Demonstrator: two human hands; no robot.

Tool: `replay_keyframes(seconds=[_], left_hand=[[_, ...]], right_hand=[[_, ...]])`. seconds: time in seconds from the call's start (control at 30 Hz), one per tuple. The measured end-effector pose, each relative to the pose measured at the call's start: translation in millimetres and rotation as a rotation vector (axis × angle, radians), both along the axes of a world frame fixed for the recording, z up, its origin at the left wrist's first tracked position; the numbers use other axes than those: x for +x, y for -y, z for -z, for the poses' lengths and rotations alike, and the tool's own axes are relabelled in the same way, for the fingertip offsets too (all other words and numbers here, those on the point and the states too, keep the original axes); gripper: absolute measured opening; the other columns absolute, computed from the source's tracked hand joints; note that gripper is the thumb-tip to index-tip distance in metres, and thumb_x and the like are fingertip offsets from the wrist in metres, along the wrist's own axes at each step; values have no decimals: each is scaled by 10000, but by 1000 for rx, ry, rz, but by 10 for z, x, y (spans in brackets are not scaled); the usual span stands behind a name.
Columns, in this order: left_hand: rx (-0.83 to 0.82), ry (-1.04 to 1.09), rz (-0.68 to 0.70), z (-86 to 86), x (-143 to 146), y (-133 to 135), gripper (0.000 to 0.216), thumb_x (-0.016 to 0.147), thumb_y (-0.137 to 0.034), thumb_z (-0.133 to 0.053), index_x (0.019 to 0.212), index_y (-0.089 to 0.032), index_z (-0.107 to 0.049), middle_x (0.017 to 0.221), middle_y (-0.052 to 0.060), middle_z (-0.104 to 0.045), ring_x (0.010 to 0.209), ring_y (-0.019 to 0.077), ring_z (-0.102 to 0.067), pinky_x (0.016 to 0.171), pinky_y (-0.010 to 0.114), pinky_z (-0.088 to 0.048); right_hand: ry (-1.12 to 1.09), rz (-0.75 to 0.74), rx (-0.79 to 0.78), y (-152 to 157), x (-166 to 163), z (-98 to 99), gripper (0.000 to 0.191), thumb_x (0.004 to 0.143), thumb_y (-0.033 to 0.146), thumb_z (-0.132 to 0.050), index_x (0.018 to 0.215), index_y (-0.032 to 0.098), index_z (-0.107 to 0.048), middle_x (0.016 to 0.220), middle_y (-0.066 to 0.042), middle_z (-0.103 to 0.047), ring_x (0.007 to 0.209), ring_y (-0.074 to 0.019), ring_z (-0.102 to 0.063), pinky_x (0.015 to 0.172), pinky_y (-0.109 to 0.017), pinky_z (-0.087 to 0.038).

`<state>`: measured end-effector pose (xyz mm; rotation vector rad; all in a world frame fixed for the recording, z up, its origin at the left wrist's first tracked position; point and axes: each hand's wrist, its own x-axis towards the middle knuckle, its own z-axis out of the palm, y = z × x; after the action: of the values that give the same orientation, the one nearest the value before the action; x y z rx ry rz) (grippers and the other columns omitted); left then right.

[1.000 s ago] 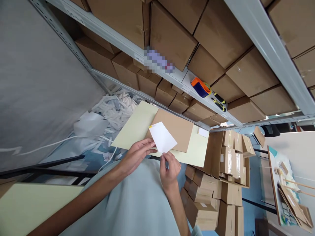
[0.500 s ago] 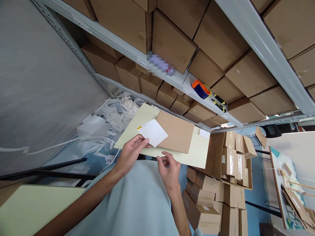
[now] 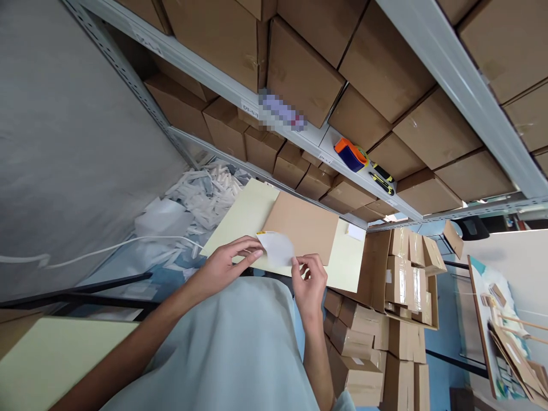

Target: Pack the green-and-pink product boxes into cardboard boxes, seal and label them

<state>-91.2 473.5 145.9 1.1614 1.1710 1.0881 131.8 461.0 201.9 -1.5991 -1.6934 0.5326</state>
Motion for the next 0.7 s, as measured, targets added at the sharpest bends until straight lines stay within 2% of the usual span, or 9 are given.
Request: replay_keyframes(seconds=[0.1,0.17,0.23,0.3,0.43,0.53,0.7], left_hand=[[-45,-100,-85,107,-35,-5,522,900,-620,-722,1278,-264,-771,1157,97,-828,927,264,-773,797,345,-640],[-78,-71,-125,125,-63,-12,599,874,-645,-738,1323,-248,-759,1113,92,-827,862,249,-762,775,347,-636],[-103,27,-85,83,-91,-18,564,866,-659,-756,1238,-237,-800,1043,93,-825,871,251,-759,808,359,-639],[-148,161,8,-1,-108,-20,508,845,-659,-799,1131,-242,-841,994,100,-826,882,263,-761,829,380,-643],[-201,390,152,-136,-74,-9,437,788,-643,-882,988,-255,-863,973,109,-826,863,274,-752,807,402,-640],[-198,455,186,-138,0,1,426,757,-620,-920,909,-233,-824,915,88,-795,848,253,-731,801,379,-619],[-239,397,190,-66,91,4,466,722,-591,-943,876,-211,-721,834,22,-712,762,181,-658,755,318,-572]], right_hand=[[76,169,209,25,38,-69,285,1063,426,-688,887,210,-751,879,-51,-706,697,-150,-598,600,-274,-470],[23,243,237,27,70,-144,300,1049,456,-706,880,210,-738,877,-52,-692,700,-153,-587,596,-278,-467],[-117,201,113,29,88,-223,329,1017,500,-744,854,215,-727,830,-30,-649,676,-152,-562,578,-280,-458],[-290,110,-80,33,81,-281,361,975,537,-783,819,220,-710,780,0,-595,609,-132,-507,532,-273,-417],[-550,10,-381,41,2,-277,405,871,578,-852,777,222,-686,684,45,-514,516,-98,-419,475,-254,-341],[-609,0,-477,44,-61,-203,418,837,587,-865,768,222,-674,645,56,-499,510,-99,-425,474,-246,-328],[-589,-52,-551,60,-130,-146,428,863,595,-859,779,216,-678,627,57,-511,529,-98,-418,512,-248,-322]])
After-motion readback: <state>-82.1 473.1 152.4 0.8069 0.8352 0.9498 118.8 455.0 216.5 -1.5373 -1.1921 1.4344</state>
